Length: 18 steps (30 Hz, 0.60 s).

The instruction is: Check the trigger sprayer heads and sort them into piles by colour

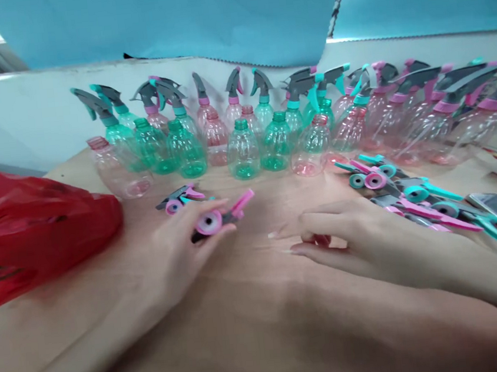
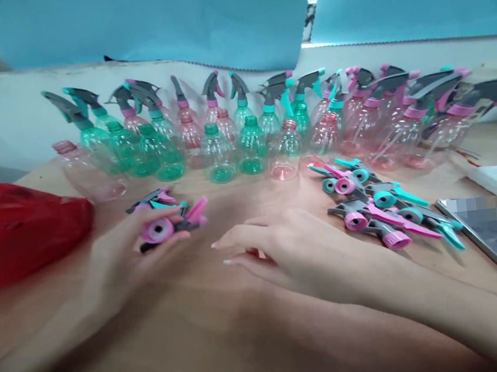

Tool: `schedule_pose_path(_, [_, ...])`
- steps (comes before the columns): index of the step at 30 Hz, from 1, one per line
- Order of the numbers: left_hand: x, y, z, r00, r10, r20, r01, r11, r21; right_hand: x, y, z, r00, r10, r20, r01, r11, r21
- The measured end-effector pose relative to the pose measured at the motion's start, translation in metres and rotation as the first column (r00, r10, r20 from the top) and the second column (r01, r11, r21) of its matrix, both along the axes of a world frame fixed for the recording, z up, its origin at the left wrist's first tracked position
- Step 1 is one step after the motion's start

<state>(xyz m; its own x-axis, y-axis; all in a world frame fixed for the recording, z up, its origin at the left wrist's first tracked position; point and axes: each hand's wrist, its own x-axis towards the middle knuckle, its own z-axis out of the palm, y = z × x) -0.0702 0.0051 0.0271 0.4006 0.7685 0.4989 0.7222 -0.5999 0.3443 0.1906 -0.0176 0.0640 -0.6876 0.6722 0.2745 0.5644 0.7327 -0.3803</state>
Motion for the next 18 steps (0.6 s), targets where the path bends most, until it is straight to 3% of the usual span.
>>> schedule_pose_path(2, [-0.02, 0.012, 0.002, 0.986, 0.165, 0.019, -0.166, 0.977, 0.137, -0.003, 0.005, -0.005, 1.0, -0.017, 0.014, 0.017, 1.0, 0.018])
schedule_pose_path(4, [-0.04, 0.025, -0.001, 0.972, 0.233, -0.036, -0.219, 0.947, 0.235, -0.008, 0.012, -0.013, 0.999, -0.033, 0.019, 0.033, 0.998, 0.044])
schedule_pose_path(7, [-0.064, 0.043, -0.009, 0.96, 0.166, -0.225, -0.118, 0.969, 0.215, -0.02, 0.023, -0.025, 0.994, -0.099, 0.054, 0.093, 0.99, 0.104])
schedule_pose_path(10, [-0.075, 0.051, -0.015, 0.947, 0.109, -0.303, -0.069, 0.988, 0.142, -0.028, 0.029, -0.033, 0.987, -0.127, 0.099, 0.116, 0.986, 0.118])
schedule_pose_path(14, [-0.079, 0.045, -0.012, 0.947, 0.034, -0.32, -0.011, 0.997, 0.073, -0.028, 0.029, -0.039, 0.984, -0.099, 0.151, 0.088, 0.993, 0.077])
schedule_pose_path(18, [-0.081, 0.037, -0.009, 0.967, 0.036, -0.253, -0.023, 0.998, 0.052, -0.014, 0.025, -0.041, 0.976, -0.076, 0.203, 0.073, 0.997, 0.025])
